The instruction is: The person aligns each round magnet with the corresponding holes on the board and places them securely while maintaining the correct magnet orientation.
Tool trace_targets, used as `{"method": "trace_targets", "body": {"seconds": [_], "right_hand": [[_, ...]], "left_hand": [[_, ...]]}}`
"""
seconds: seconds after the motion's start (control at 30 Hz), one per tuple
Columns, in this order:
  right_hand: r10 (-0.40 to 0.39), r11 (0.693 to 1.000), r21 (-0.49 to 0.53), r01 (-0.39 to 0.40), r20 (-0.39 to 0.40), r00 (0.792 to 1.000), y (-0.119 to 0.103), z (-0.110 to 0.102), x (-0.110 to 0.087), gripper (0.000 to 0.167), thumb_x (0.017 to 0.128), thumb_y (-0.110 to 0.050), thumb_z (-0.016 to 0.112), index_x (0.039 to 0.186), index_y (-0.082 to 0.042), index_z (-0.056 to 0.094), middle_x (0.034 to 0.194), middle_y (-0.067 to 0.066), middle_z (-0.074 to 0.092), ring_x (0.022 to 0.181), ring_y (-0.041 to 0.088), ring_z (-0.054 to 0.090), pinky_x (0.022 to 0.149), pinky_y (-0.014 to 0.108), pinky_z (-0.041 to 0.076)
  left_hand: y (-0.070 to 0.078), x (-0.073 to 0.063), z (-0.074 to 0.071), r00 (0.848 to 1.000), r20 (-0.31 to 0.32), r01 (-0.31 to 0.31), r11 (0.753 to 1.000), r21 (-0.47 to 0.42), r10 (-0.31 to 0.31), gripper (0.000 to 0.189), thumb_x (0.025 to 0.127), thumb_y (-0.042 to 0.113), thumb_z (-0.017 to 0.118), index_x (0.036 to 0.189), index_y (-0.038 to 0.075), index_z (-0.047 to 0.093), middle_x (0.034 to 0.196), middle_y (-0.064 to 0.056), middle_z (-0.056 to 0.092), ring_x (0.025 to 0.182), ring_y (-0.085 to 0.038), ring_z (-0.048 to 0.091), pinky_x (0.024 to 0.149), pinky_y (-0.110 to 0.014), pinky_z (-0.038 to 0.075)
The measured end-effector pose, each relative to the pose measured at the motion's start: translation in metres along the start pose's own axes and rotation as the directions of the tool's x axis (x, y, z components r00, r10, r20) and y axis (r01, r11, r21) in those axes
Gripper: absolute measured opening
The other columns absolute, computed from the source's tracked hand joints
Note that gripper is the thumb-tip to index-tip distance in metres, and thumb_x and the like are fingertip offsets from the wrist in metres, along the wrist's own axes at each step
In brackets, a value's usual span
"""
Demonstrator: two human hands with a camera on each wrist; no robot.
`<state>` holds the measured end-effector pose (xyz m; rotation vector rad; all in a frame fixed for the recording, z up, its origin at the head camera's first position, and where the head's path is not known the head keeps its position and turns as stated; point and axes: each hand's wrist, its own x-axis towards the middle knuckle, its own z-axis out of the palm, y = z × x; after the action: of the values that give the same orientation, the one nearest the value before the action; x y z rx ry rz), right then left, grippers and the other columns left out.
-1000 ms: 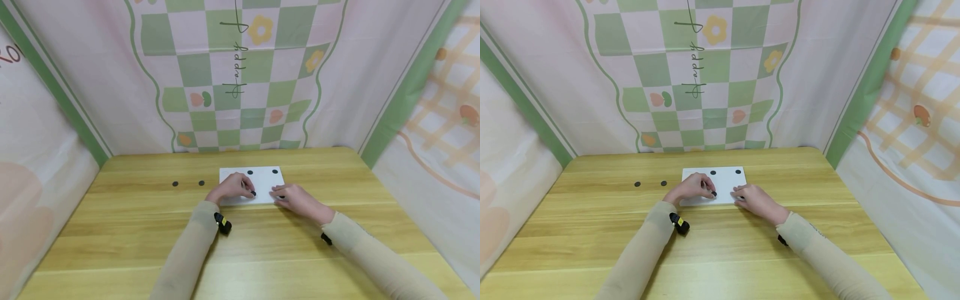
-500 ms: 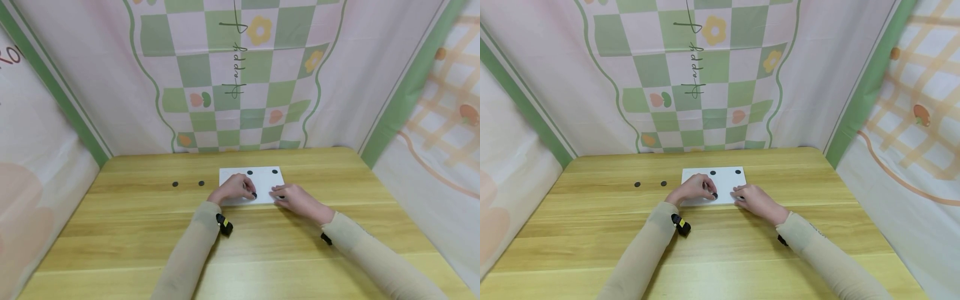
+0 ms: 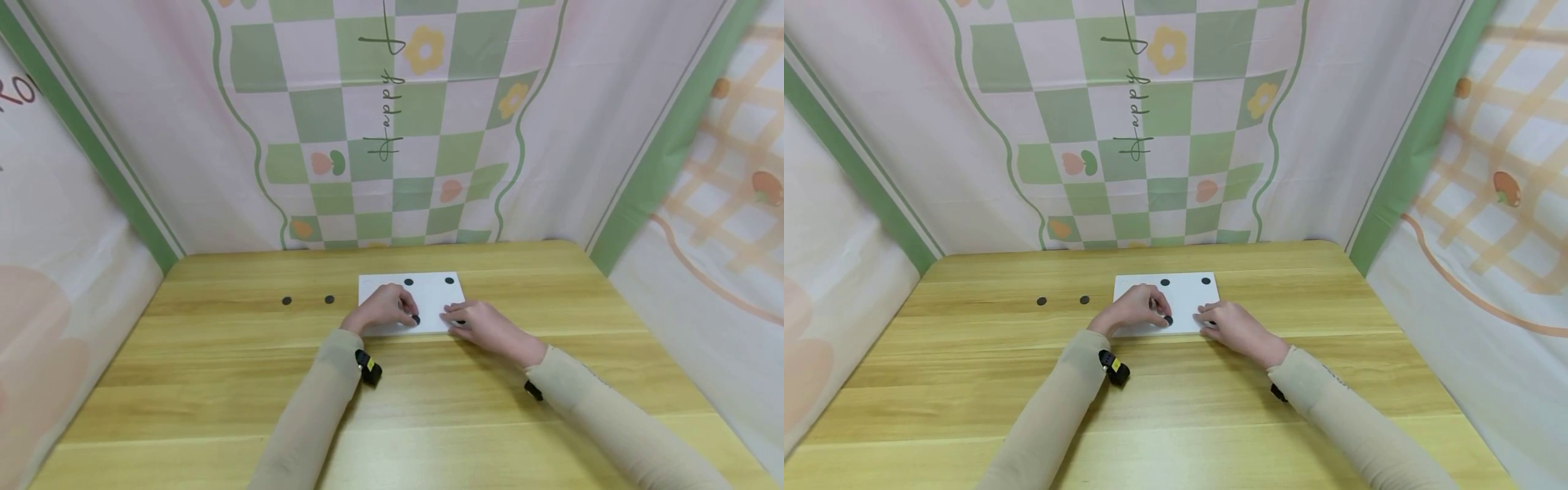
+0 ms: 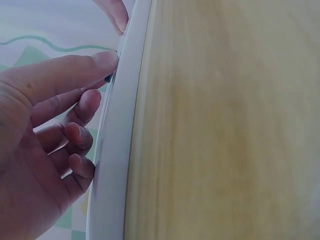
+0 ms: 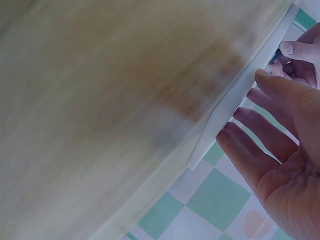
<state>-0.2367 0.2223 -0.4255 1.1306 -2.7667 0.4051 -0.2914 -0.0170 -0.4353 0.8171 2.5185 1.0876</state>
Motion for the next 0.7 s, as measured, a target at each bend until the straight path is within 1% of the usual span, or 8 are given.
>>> {"method": "trace_targets", "body": {"seconds": [0.37,0.57,0.7], "right_hand": [[0.012,1.0,-0.003,-0.012,0.012,1.0,0.0,-0.0002,0.0004,0.029,0.086,-0.012,0.069,0.113,-0.003,0.068,0.117,0.018,0.065,0.108,0.033,0.064,0.092,0.045,0.052],[0.026,1.0,0.0,-0.026,0.018,0.999,-0.0011,-0.001,0.001,0.029,0.087,-0.013,0.068,0.113,-0.002,0.068,0.118,0.019,0.065,0.109,0.034,0.063,0.092,0.046,0.052],[0.028,1.0,0.003,-0.028,0.019,0.999,-0.002,-0.0015,0.0009,0.028,0.087,-0.013,0.068,0.114,-0.003,0.068,0.118,0.018,0.065,0.109,0.033,0.063,0.092,0.046,0.052]], "left_hand": [[0.0026,-0.0022,-0.001,1.0,-0.018,0.015,1.0,-0.004,-0.015,0.012,0.072,0.012,0.081,0.081,0.017,0.074,0.075,0.005,0.066,0.071,-0.008,0.058,0.065,-0.02,0.049],[0.0035,-0.0023,-0.0011,1.0,-0.017,0.026,0.999,-0.03,-0.026,0.012,0.073,0.01,0.081,0.081,0.017,0.075,0.073,0.004,0.067,0.068,-0.008,0.058,0.061,-0.019,0.048],[0.0026,-0.0019,-0.0005,0.999,-0.016,0.028,0.999,-0.038,-0.028,0.013,0.073,0.009,0.08,0.081,0.017,0.075,0.073,0.005,0.067,0.067,-0.008,0.057,0.061,-0.019,0.048]]}}
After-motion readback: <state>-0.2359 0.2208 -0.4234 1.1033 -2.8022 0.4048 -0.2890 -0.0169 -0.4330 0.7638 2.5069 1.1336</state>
